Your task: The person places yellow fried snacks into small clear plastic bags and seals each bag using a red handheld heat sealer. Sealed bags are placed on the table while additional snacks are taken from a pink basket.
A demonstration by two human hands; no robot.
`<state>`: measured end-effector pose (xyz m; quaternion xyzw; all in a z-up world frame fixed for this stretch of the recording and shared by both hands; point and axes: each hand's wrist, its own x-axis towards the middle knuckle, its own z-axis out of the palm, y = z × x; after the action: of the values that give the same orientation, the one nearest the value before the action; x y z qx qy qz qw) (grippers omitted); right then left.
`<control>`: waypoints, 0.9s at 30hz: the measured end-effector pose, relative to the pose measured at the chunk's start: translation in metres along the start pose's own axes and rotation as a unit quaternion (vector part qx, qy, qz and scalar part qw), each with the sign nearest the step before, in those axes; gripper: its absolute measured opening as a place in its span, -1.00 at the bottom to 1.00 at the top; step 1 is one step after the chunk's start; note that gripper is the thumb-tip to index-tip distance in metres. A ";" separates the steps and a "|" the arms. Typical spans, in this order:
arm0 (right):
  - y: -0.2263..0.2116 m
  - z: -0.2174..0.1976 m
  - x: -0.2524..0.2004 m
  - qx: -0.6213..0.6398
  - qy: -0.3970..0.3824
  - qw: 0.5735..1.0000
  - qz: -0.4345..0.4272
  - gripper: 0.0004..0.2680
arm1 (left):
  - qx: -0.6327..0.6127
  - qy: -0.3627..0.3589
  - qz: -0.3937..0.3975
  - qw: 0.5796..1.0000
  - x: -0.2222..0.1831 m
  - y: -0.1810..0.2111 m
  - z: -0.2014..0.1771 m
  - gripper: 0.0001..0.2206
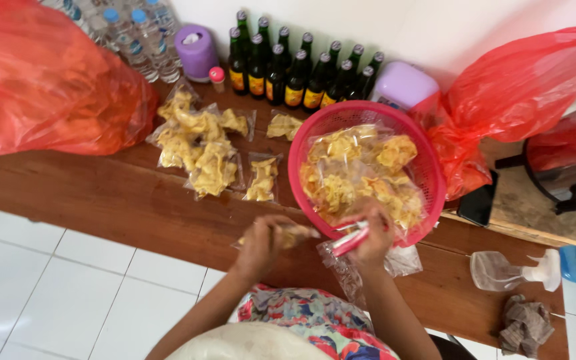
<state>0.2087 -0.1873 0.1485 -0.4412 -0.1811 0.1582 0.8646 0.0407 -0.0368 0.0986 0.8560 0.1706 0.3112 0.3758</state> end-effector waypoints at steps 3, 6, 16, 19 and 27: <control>-0.044 -0.027 0.010 -0.061 -0.064 0.987 -0.137 -0.72 | 0.003 0.027 -0.087 0.996 0.050 -0.029 -0.021 -0.77; -0.075 -0.048 0.021 -0.117 0.031 0.989 -0.082 -0.81 | 0.133 0.148 0.120 0.973 0.096 -0.039 -0.037 -0.48; -0.075 -0.055 0.021 -0.262 0.023 0.965 0.005 -0.91 | -0.084 -0.231 -0.033 0.969 0.166 -0.032 0.048 -0.76; -0.077 -0.063 0.026 -0.292 0.034 0.956 0.009 -0.90 | -0.067 -0.207 -0.015 0.976 0.171 -0.044 0.048 -0.80; -0.047 -0.065 0.033 -0.305 0.006 0.952 0.020 -0.90 | -0.069 -0.275 0.042 0.958 0.196 -0.017 0.049 -0.87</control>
<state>0.2728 -0.2453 0.1572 -0.6885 -0.2071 0.1097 0.6863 0.2188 0.0512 0.1398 0.8870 0.0023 0.0903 0.4528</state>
